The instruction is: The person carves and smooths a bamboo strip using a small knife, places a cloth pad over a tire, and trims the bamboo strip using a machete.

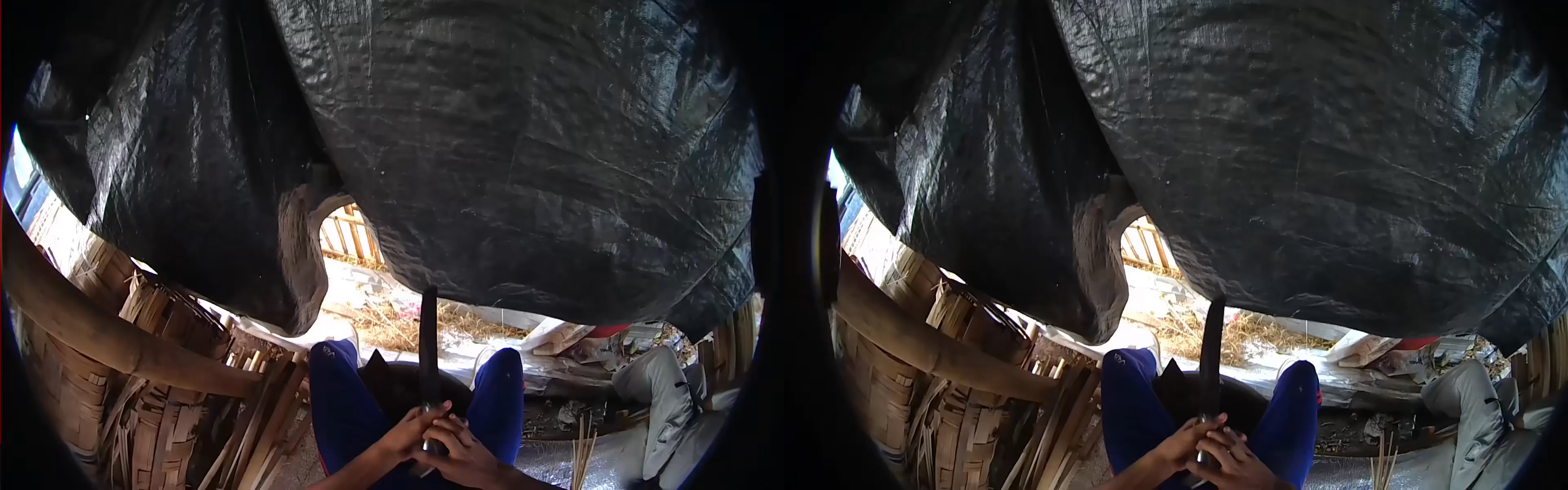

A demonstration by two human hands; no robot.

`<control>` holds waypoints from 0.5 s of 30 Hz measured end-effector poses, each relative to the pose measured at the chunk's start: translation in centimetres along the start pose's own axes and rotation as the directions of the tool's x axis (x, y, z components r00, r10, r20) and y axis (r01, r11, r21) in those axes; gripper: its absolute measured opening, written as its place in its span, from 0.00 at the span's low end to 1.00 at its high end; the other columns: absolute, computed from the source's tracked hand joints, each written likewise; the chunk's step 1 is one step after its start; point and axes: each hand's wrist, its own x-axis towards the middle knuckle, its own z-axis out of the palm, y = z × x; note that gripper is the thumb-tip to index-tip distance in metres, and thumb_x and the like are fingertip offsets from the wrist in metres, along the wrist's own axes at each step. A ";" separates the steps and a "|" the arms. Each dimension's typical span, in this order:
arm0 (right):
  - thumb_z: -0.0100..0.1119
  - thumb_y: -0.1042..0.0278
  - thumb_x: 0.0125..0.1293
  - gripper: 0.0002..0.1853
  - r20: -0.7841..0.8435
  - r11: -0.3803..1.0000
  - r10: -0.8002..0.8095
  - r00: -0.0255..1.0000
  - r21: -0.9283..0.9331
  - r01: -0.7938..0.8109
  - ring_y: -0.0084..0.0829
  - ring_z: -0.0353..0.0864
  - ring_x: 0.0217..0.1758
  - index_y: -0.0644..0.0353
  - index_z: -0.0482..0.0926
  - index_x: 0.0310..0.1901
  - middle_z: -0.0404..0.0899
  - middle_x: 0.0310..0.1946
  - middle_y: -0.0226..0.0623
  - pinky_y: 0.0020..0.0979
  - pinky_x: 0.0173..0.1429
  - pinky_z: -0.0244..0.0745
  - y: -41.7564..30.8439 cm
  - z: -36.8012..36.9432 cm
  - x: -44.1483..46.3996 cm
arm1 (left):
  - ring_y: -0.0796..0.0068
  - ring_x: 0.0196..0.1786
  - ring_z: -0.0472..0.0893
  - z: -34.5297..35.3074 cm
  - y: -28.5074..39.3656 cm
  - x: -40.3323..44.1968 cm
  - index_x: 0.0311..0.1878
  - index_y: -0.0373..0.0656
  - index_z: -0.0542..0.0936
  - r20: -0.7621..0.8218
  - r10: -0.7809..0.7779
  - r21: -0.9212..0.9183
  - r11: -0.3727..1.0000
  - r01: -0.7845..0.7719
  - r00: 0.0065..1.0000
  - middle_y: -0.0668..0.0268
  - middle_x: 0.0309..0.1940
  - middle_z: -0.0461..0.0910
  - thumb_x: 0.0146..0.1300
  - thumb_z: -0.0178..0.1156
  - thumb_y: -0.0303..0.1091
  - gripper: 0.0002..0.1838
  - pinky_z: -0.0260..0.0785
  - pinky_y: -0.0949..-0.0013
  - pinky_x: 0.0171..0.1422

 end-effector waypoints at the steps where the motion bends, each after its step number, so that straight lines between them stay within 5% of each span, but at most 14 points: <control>1: 0.64 0.58 0.57 0.35 0.004 0.972 0.085 0.996 0.222 -0.084 0.44 0.61 0.69 0.50 0.62 0.66 0.60 0.63 0.38 0.48 0.71 0.61 -0.5 -1.6 0.6 | 0.72 0.47 0.80 -0.2 0.2 0.2 0.55 0.38 0.78 -0.008 0.074 0.082 0.994 -0.073 0.997 0.61 0.42 0.82 0.65 0.61 0.46 0.23 0.72 0.69 0.56; 2: 0.69 0.73 0.52 0.40 0.028 0.889 0.168 0.985 0.428 -0.164 0.41 0.60 0.69 0.51 0.61 0.67 0.60 0.62 0.36 0.47 0.71 0.60 -0.8 -2.3 0.8 | 0.75 0.47 0.79 -0.3 0.4 0.4 0.53 0.37 0.78 -0.008 0.149 0.163 0.976 -0.145 0.989 0.61 0.42 0.81 0.66 0.60 0.44 0.20 0.71 0.70 0.56; 3: 0.69 0.73 0.52 0.40 0.061 0.856 0.190 0.980 0.479 -0.196 0.41 0.60 0.69 0.51 0.61 0.67 0.60 0.62 0.36 0.47 0.71 0.60 -2.8 -1.7 0.9 | 0.75 0.47 0.79 -1.1 -0.3 -1.3 0.53 0.37 0.78 -0.054 0.103 0.133 0.987 -0.095 0.993 0.61 0.42 0.81 0.66 0.60 0.44 0.20 0.71 0.70 0.56; 5: 0.65 0.71 0.58 0.33 0.080 0.355 0.712 0.697 0.816 -0.456 0.37 0.66 0.66 0.57 0.62 0.65 0.66 0.56 0.37 0.41 0.68 0.65 -2.9 -1.7 0.8 | 0.76 0.46 0.78 -1.2 0.2 -0.6 0.54 0.34 0.78 -0.021 0.391 0.328 0.872 -0.364 0.920 0.64 0.37 0.81 0.66 0.60 0.38 0.19 0.69 0.72 0.55; 7: 0.45 0.51 0.74 0.25 0.411 -0.239 0.673 0.615 0.908 -0.344 0.35 0.74 0.57 0.62 0.63 0.62 0.72 0.51 0.42 0.37 0.59 0.72 -1.3 2.2 1.0 | 0.75 0.47 0.74 -1.0 0.2 -0.3 0.54 0.35 0.78 -0.021 0.431 0.419 0.823 -0.384 0.902 0.63 0.43 0.77 0.66 0.60 0.37 0.18 0.64 0.70 0.58; 9: 0.42 0.48 0.75 0.26 0.548 -0.295 0.661 0.512 0.817 -0.495 0.29 0.76 0.50 0.64 0.65 0.59 0.74 0.45 0.41 0.34 0.54 0.72 -1.8 2.7 2.5 | 0.72 0.51 0.68 0.1 -0.3 -0.8 0.57 0.37 0.75 -0.014 0.646 0.762 0.501 -0.410 0.763 0.60 0.54 0.70 0.67 0.59 0.38 0.20 0.59 0.67 0.62; 10: 0.42 0.48 0.75 0.26 0.563 -0.309 0.650 0.510 0.810 -0.499 0.29 0.76 0.50 0.64 0.65 0.59 0.74 0.45 0.41 0.34 0.54 0.72 -2.3 3.6 3.1 | 0.67 0.63 0.61 -0.5 -0.4 -0.7 0.60 0.34 0.70 0.077 0.631 0.776 0.448 -0.444 0.772 0.55 0.63 0.62 0.69 0.56 0.38 0.22 0.54 0.65 0.68; 11: 0.41 0.46 0.74 0.26 0.437 -0.262 0.763 0.476 0.883 -0.389 0.28 0.77 0.44 0.64 0.67 0.57 0.74 0.42 0.39 0.32 0.49 0.72 -2.5 4.9 3.7 | 0.67 0.63 0.61 -1.2 -0.5 -0.2 0.60 0.34 0.70 0.061 0.629 0.780 0.455 -0.430 0.775 0.55 0.63 0.62 0.69 0.56 0.38 0.22 0.54 0.65 0.68; 13: 0.39 0.45 0.74 0.26 0.323 -0.215 0.854 0.407 0.933 -0.290 0.27 0.77 0.38 0.63 0.69 0.54 0.75 0.38 0.37 0.30 0.44 0.72 -3.0 5.6 3.9 | 0.61 0.68 0.58 -2.1 -0.6 0.1 0.62 0.31 0.67 0.357 0.709 0.812 0.085 -0.577 0.609 0.51 0.66 0.59 0.70 0.53 0.36 0.23 0.50 0.62 0.72; 14: 0.42 0.49 0.74 0.23 0.330 -0.197 0.821 0.466 0.930 -0.311 0.26 0.76 0.35 0.63 0.70 0.52 0.75 0.35 0.35 0.28 0.39 0.71 -2.6 5.1 3.4 | 0.56 0.74 0.51 -2.5 -0.8 -0.1 0.65 0.27 0.62 0.242 0.649 0.777 0.316 -0.544 0.722 0.48 0.71 0.51 0.71 0.50 0.34 0.25 0.44 0.58 0.75; 15: 0.45 0.52 0.73 0.20 0.346 -0.184 0.782 0.519 0.923 -0.338 0.24 0.74 0.31 0.64 0.71 0.50 0.74 0.31 0.32 0.26 0.34 0.69 -2.5 4.8 3.2 | 0.56 0.74 0.51 -1.9 -0.1 -1.0 0.65 0.27 0.62 0.218 0.646 0.774 0.342 -0.533 0.731 0.48 0.71 0.51 0.71 0.50 0.34 0.25 0.44 0.58 0.75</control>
